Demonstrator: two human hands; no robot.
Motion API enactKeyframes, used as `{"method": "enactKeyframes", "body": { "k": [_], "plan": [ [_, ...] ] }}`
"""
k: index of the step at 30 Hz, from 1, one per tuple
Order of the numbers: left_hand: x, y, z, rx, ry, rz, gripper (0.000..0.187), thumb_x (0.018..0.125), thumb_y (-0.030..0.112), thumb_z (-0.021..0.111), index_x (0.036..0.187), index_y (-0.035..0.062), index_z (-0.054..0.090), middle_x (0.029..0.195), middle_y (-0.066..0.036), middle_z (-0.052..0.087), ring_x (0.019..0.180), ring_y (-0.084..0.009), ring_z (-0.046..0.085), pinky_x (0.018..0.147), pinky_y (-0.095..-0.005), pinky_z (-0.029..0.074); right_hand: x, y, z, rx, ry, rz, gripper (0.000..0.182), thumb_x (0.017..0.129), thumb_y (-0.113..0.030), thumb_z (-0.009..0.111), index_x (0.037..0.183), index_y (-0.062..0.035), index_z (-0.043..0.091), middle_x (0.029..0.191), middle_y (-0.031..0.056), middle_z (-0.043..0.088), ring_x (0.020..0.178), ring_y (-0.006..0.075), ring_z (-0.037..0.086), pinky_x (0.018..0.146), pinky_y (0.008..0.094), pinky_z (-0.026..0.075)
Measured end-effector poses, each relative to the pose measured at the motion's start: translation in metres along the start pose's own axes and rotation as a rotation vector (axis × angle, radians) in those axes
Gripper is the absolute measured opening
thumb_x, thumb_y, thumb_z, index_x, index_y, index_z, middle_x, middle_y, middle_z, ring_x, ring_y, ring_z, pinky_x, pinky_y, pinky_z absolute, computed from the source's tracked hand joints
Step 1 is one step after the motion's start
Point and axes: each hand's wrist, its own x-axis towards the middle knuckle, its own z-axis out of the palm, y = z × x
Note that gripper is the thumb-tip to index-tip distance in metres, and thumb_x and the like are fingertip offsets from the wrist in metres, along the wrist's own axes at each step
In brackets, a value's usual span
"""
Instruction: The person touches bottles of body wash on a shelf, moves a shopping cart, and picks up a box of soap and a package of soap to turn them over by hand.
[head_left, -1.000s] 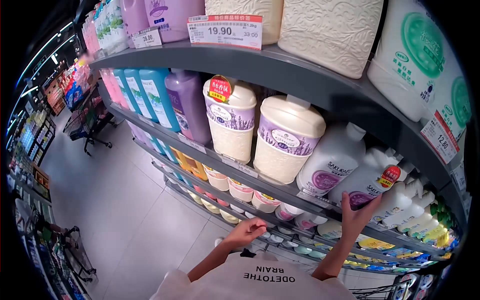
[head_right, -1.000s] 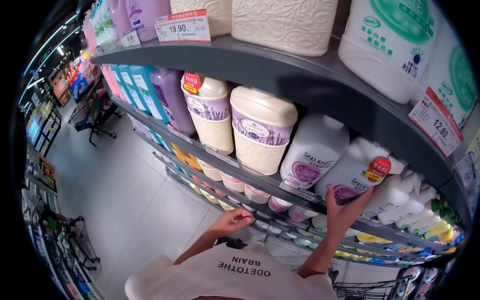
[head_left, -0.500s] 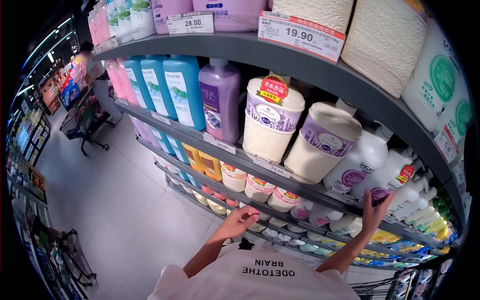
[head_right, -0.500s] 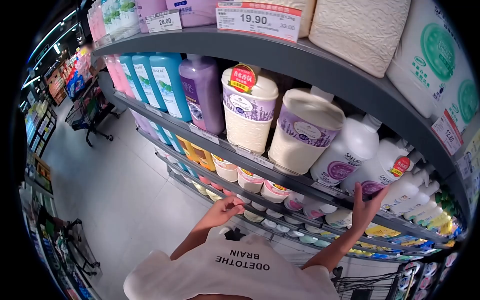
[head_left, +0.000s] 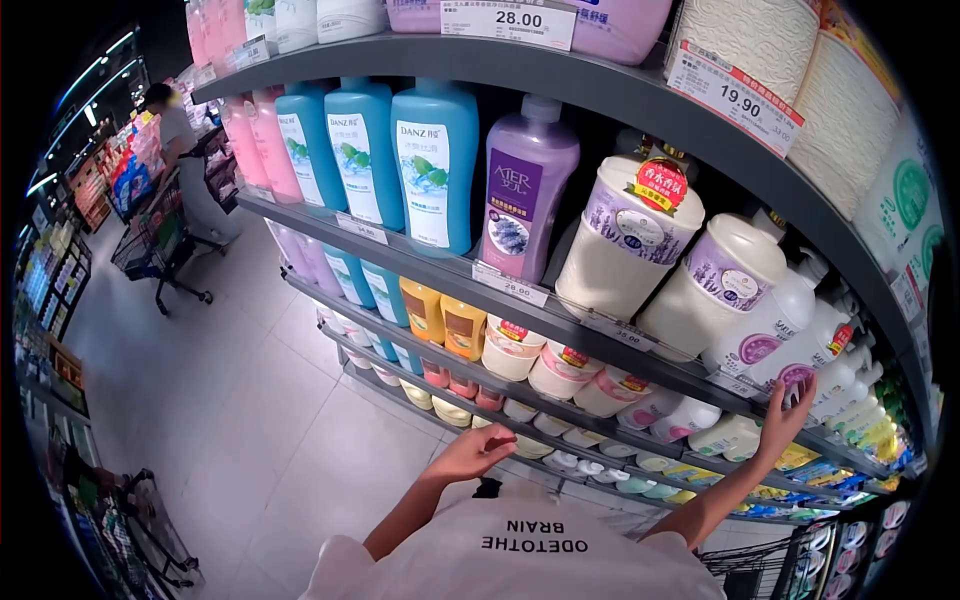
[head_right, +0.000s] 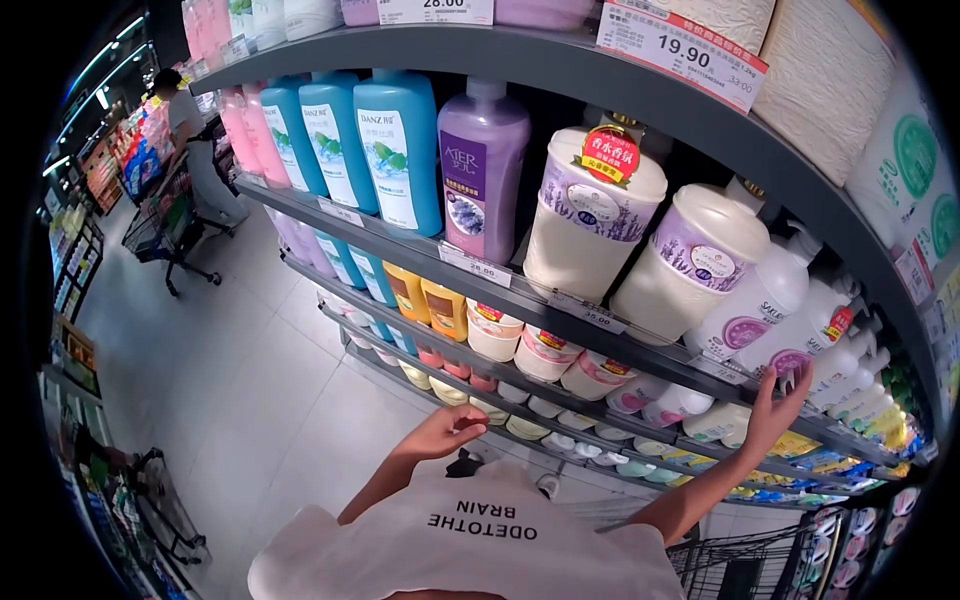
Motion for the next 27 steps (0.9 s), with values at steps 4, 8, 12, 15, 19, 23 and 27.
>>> {"method": "enactKeyframes", "body": {
  "k": [4,8,12,15,19,23,27],
  "plan": [
    [-0.002,-0.005,-0.012,0.015,-0.064,-0.062,0.022,0.089,0.019,0.058,0.102,0.0006,0.054,0.085,-0.002,0.058,0.079,-0.0082,0.052,0.072,-0.0234,0.044,-0.053,-0.068,0.01,-0.078,0.149,-0.082,0.036,0.089,-0.014,0.055,0.12,0.003,0.047,0.11,0.0139,0.058,0.098,0.0205,0.056,0.09,0.0327,0.041],
    [0.002,-0.011,-0.011,-0.1,-0.209,0.002,0.023,0.09,0.02,0.057,0.103,0.0012,0.054,0.088,-0.002,0.058,0.081,-0.0086,0.053,0.075,-0.024,0.044,-0.14,-0.141,0.063,0.429,-0.378,0.084,0.014,0.089,-0.014,0.053,0.094,-0.0024,0.058,0.084,0.0072,0.06,0.082,0.0152,0.057,0.075,0.0271,0.046],
    [0.011,0.001,-0.007,-0.404,-0.376,0.286,0.013,0.09,0.007,0.051,0.102,0.0017,0.053,0.096,-0.004,0.057,0.091,-0.0092,0.053,0.081,-0.0239,0.043,-0.249,-0.159,0.134,0.382,-1.154,-0.062,0.02,0.09,-0.018,0.05,0.102,-0.0025,0.053,0.086,0.0204,0.061,0.081,0.0344,0.061,0.069,0.0354,0.047],
    [0.008,0.001,-0.018,-0.375,-0.376,0.221,0.02,0.088,-0.002,0.045,0.107,0.0009,0.051,0.1,-0.004,0.056,0.095,-0.0101,0.052,0.086,-0.025,0.042,-0.263,-0.171,0.139,0.455,-1.125,0.027,0.022,0.088,-0.017,0.051,0.104,-0.0032,0.05,0.084,0.0208,0.061,0.081,0.0385,0.06,0.068,0.0385,0.048],
    [-0.001,-0.01,-0.019,-0.558,-0.339,0.143,0.029,0.088,-0.004,0.044,0.117,0.0009,0.048,0.106,-0.005,0.057,0.1,-0.0129,0.053,0.089,-0.0278,0.042,-0.245,-0.172,0.138,0.383,-1.188,0.038,0.027,0.084,-0.022,0.059,0.103,-0.0024,0.054,0.084,0.0175,0.063,0.081,0.0323,0.063,0.07,0.0346,0.049],
    [-0.009,-0.006,-0.026,-0.581,-0.269,0.112,0.034,0.089,-0.001,0.046,0.123,0.0016,0.046,0.11,-0.007,0.057,0.104,-0.0147,0.053,0.091,-0.0289,0.041,-0.245,-0.17,0.15,0.389,-1.242,0.047,0.032,0.081,-0.024,0.064,0.102,-0.0015,0.056,0.087,0.0155,0.065,0.082,0.0275,0.064,0.072,0.0326,0.049],
    [-0.018,0.0,-0.04,-0.66,-0.159,0.143,0.039,0.09,0.003,0.049,0.128,0.0022,0.043,0.116,-0.008,0.055,0.106,-0.0173,0.053,0.091,-0.03,0.042,-0.244,-0.179,0.165,0.419,-1.206,0.061,0.032,0.08,-0.023,0.065,0.1,-0.0012,0.056,0.088,0.0145,0.066,0.082,0.0257,0.065,0.072,0.0325,0.05]
  ]
}}
